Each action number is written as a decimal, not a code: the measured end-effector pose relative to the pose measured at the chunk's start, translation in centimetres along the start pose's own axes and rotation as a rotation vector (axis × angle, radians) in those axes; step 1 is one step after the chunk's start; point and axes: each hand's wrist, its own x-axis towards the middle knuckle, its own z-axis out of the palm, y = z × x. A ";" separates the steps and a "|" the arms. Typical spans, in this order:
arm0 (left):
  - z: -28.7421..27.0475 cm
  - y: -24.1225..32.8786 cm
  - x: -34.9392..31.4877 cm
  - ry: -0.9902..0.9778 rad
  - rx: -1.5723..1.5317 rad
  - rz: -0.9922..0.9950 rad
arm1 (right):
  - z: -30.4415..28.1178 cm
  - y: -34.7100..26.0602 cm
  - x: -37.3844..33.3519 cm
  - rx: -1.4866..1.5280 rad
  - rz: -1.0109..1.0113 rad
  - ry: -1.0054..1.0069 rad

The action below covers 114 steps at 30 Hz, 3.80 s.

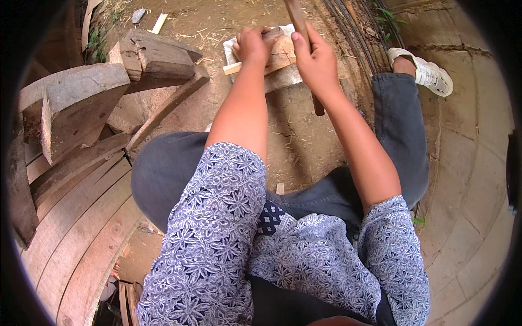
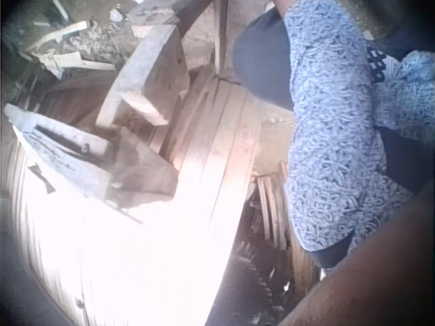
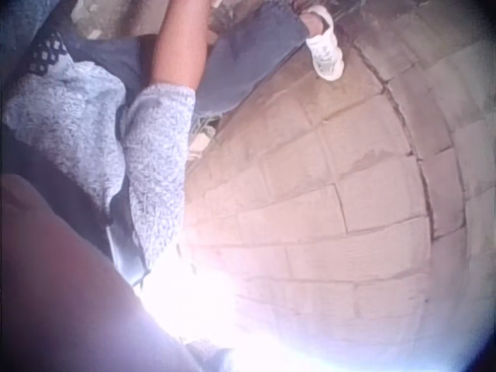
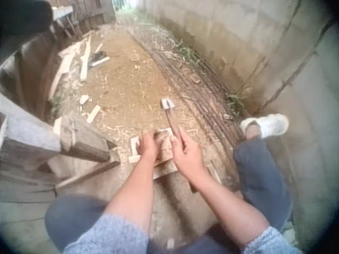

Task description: The person sits on the ground and assembles small wooden pieces into a rectangular frame. They use a hammer to drive nails into the joints, repeatedly adjusting the pieces and checking alignment. The person also picks up additional wood pieces from a nearby workbench and places them on the ground.

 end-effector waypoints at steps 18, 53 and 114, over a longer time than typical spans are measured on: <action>-0.6 0.0 2.3 -0.034 -0.160 0.003 | -2.4 3.8 0.5 0.303 0.377 0.020; -7.8 1.6 -2.9 -0.473 -0.367 0.033 | -1.5 6.8 -1.7 0.502 0.353 0.004; -25.7 16.0 -6.9 -1.096 -0.753 0.775 | 1.6 7.7 2.1 0.377 0.074 0.005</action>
